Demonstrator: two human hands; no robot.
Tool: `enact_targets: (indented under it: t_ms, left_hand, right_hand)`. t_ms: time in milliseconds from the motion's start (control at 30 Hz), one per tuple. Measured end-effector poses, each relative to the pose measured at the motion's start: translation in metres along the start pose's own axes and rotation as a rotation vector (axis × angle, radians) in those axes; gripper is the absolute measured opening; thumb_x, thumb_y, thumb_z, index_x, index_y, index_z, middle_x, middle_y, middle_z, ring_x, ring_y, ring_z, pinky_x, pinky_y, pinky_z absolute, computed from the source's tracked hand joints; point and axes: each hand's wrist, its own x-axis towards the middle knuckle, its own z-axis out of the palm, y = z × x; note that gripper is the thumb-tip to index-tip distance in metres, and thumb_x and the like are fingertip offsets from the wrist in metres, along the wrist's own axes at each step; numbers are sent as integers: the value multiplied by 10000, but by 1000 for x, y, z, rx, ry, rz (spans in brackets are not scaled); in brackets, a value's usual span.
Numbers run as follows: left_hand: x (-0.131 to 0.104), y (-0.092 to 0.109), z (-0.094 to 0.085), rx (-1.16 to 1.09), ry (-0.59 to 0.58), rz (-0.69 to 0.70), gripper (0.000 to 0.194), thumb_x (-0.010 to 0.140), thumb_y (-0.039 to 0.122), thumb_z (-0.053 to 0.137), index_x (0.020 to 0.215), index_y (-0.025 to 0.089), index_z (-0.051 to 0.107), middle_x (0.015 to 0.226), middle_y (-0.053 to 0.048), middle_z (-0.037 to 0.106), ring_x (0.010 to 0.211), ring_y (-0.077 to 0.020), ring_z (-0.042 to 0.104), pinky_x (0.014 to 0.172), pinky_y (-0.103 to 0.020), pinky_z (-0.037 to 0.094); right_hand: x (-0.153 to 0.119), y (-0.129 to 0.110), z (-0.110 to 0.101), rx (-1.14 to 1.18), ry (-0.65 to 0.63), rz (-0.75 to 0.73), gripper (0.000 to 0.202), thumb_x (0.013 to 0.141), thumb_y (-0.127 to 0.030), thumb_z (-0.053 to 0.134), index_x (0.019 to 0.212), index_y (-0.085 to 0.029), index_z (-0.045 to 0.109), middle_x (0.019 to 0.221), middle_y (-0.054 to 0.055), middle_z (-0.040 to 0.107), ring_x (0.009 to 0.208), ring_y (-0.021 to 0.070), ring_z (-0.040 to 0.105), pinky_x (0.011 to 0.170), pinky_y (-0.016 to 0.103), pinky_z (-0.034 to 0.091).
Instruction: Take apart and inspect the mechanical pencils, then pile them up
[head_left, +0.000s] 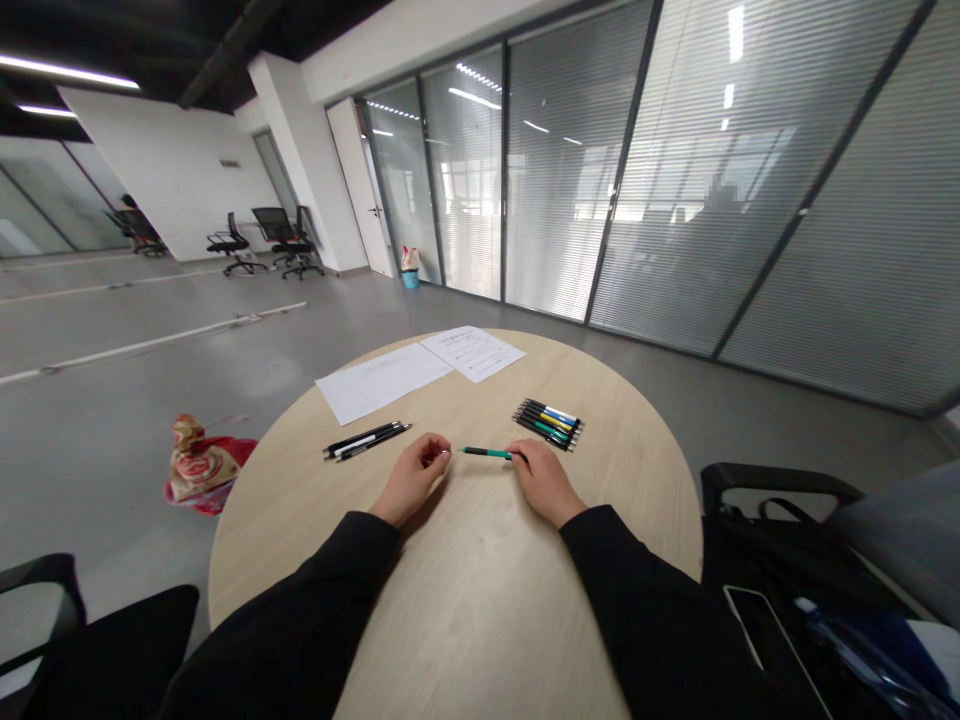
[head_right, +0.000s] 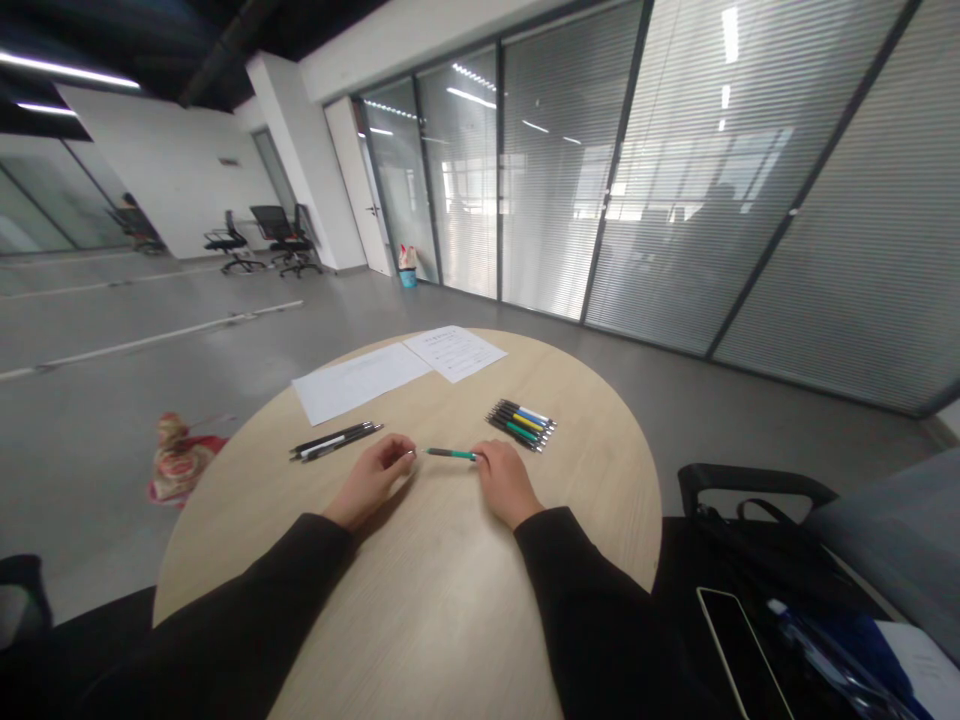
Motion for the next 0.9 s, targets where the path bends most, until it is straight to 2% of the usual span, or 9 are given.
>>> enact_targets:
  t_ms: [200, 600, 900]
  left_hand:
    - [-1, 2, 1, -34, -38, 5, 212, 827, 359, 642, 895, 161, 610, 738, -1, 595, 654, -143, 520, 614, -257, 405]
    - [-4, 4, 1, 66, -125, 32, 216, 858, 372, 636, 904, 161, 624, 747, -8, 610, 661, -148, 525, 612, -257, 398]
    - [-4, 7, 1, 61, -139, 22, 235, 852, 395, 642, 889, 163, 628, 757, -14, 624, 676, -155, 539, 618, -258, 402]
  right_hand:
    - [0, -2, -1, 6, -6, -21, 189, 931, -101, 511, 958, -172, 683, 963, 86, 687, 946, 230, 588, 885, 365, 448]
    - [0, -4, 0, 13, -22, -40, 189, 926, -80, 526, 956, -176, 687, 957, 80, 691, 946, 223, 590, 885, 354, 443]
    - [0, -3, 0, 13, -35, -61, 198, 912, -69, 536, 961, -180, 693, 955, 77, 694, 941, 222, 591, 887, 362, 449]
